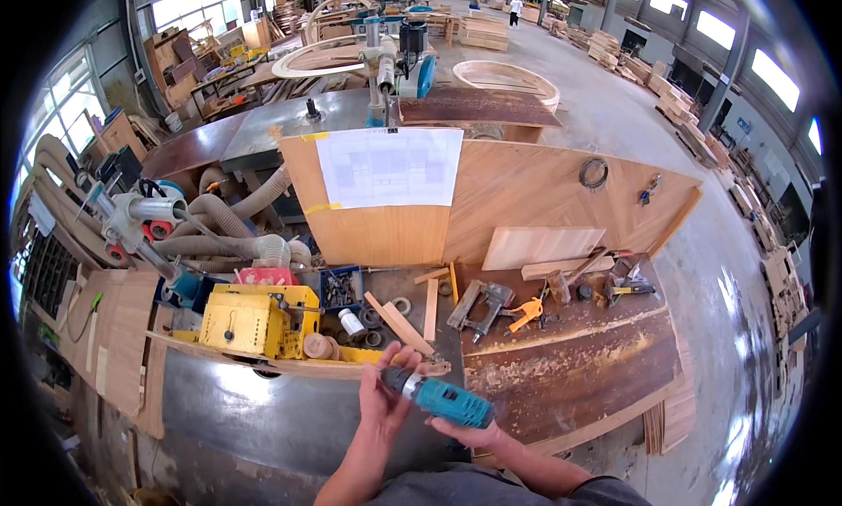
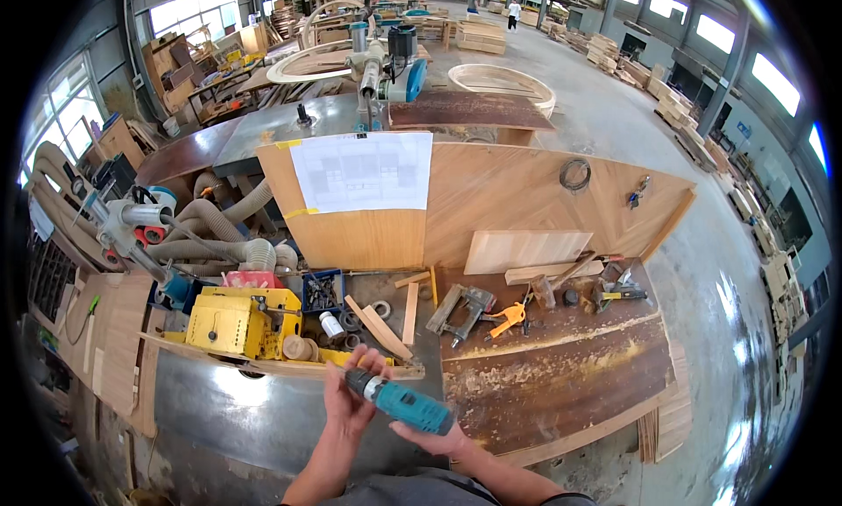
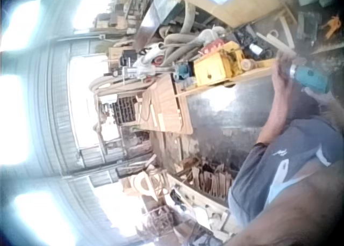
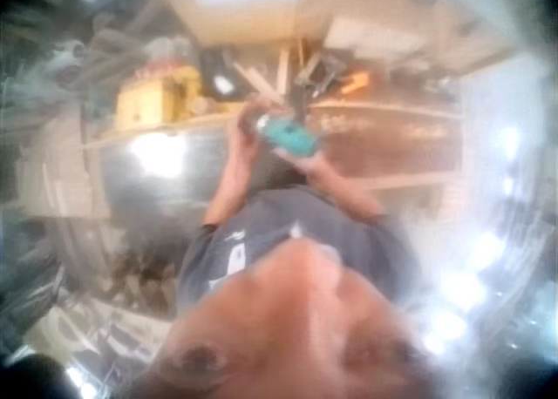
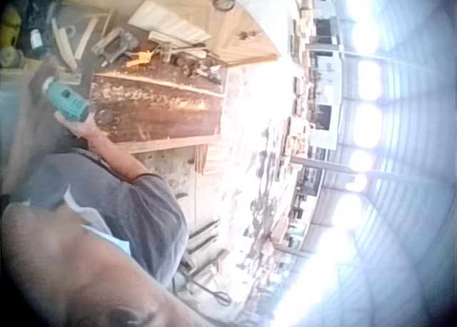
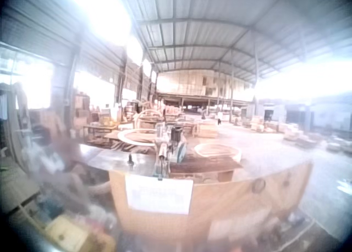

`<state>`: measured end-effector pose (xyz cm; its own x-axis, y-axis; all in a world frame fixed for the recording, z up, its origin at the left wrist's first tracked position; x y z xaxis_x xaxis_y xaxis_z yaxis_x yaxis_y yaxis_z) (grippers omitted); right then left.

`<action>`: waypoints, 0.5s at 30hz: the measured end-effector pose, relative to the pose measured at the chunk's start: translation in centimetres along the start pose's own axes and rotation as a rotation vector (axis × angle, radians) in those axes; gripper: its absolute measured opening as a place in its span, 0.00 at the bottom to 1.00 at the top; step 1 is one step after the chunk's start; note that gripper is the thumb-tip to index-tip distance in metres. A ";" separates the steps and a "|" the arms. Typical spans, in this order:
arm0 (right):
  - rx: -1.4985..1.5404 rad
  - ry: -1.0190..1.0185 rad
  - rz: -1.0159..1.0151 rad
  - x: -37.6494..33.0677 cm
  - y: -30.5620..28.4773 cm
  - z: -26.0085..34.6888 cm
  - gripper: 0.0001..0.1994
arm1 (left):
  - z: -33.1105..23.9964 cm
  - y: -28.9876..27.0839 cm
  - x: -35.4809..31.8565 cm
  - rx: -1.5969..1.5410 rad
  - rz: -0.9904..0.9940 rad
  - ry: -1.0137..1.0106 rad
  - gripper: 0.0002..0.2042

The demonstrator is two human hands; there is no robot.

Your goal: The person assembles a wooden panel by aligning and joining multiple planks on a workbench. They use a handheld power drill to fasten the pieces together, then move the assembled panel to a large industrial machine with red rollers for further processing.

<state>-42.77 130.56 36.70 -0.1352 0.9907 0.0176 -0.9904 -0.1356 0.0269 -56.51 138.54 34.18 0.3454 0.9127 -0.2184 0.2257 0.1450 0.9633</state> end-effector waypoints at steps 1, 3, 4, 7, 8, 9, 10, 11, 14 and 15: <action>-0.022 -0.007 -0.037 -0.3 0.3 0.4 0.23 | -0.2 0.7 0.5 0.004 -0.046 -0.024 0.17; 0.096 -0.002 -0.119 -0.3 0.8 0.6 0.26 | -0.3 2.5 1.8 -0.103 0.005 -0.084 0.10; 0.135 0.011 -0.179 -0.2 0.6 0.5 0.26 | -0.3 2.4 2.1 -0.061 -0.040 -0.079 0.07; 0.201 0.025 -0.289 0.0 0.2 -0.2 0.27 | 0.1 1.3 3.2 0.006 -0.184 -0.077 0.08; 0.172 0.053 -0.292 0.1 0.1 -0.7 0.27 | 0.2 1.2 3.7 0.059 -0.181 -0.085 0.09; 0.147 0.109 -0.279 0.2 0.1 -1.6 0.26 | 0.4 1.1 4.1 0.086 -0.188 -0.103 0.09; -0.062 0.051 -0.259 0.2 0.0 -1.5 0.26 | 0.6 0.6 4.3 0.091 -0.223 -0.127 0.10; -0.261 0.001 -0.206 0.4 0.1 -1.7 0.25 | 0.7 0.9 4.6 0.029 -0.183 -0.124 0.11; -0.296 0.110 -0.157 -0.3 0.1 -4.3 0.22 | 0.5 1.1 5.0 0.090 -0.152 -0.111 0.12; -0.215 0.202 -0.149 -0.7 -0.1 -5.5 0.21 | 0.8 1.6 5.1 0.076 -0.108 -0.121 0.12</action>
<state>-42.77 129.96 31.18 0.0297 0.9849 -0.1703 -0.9802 -0.0047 -0.1979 -53.69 143.15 34.44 0.4218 0.8400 -0.3412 0.3337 0.2061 0.9199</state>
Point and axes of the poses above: each hand's wrist, its own x-axis towards the middle knuckle, its own y-axis out of the palm, z = x × y, the point moved 8 cm from there along x, towards the middle knuckle
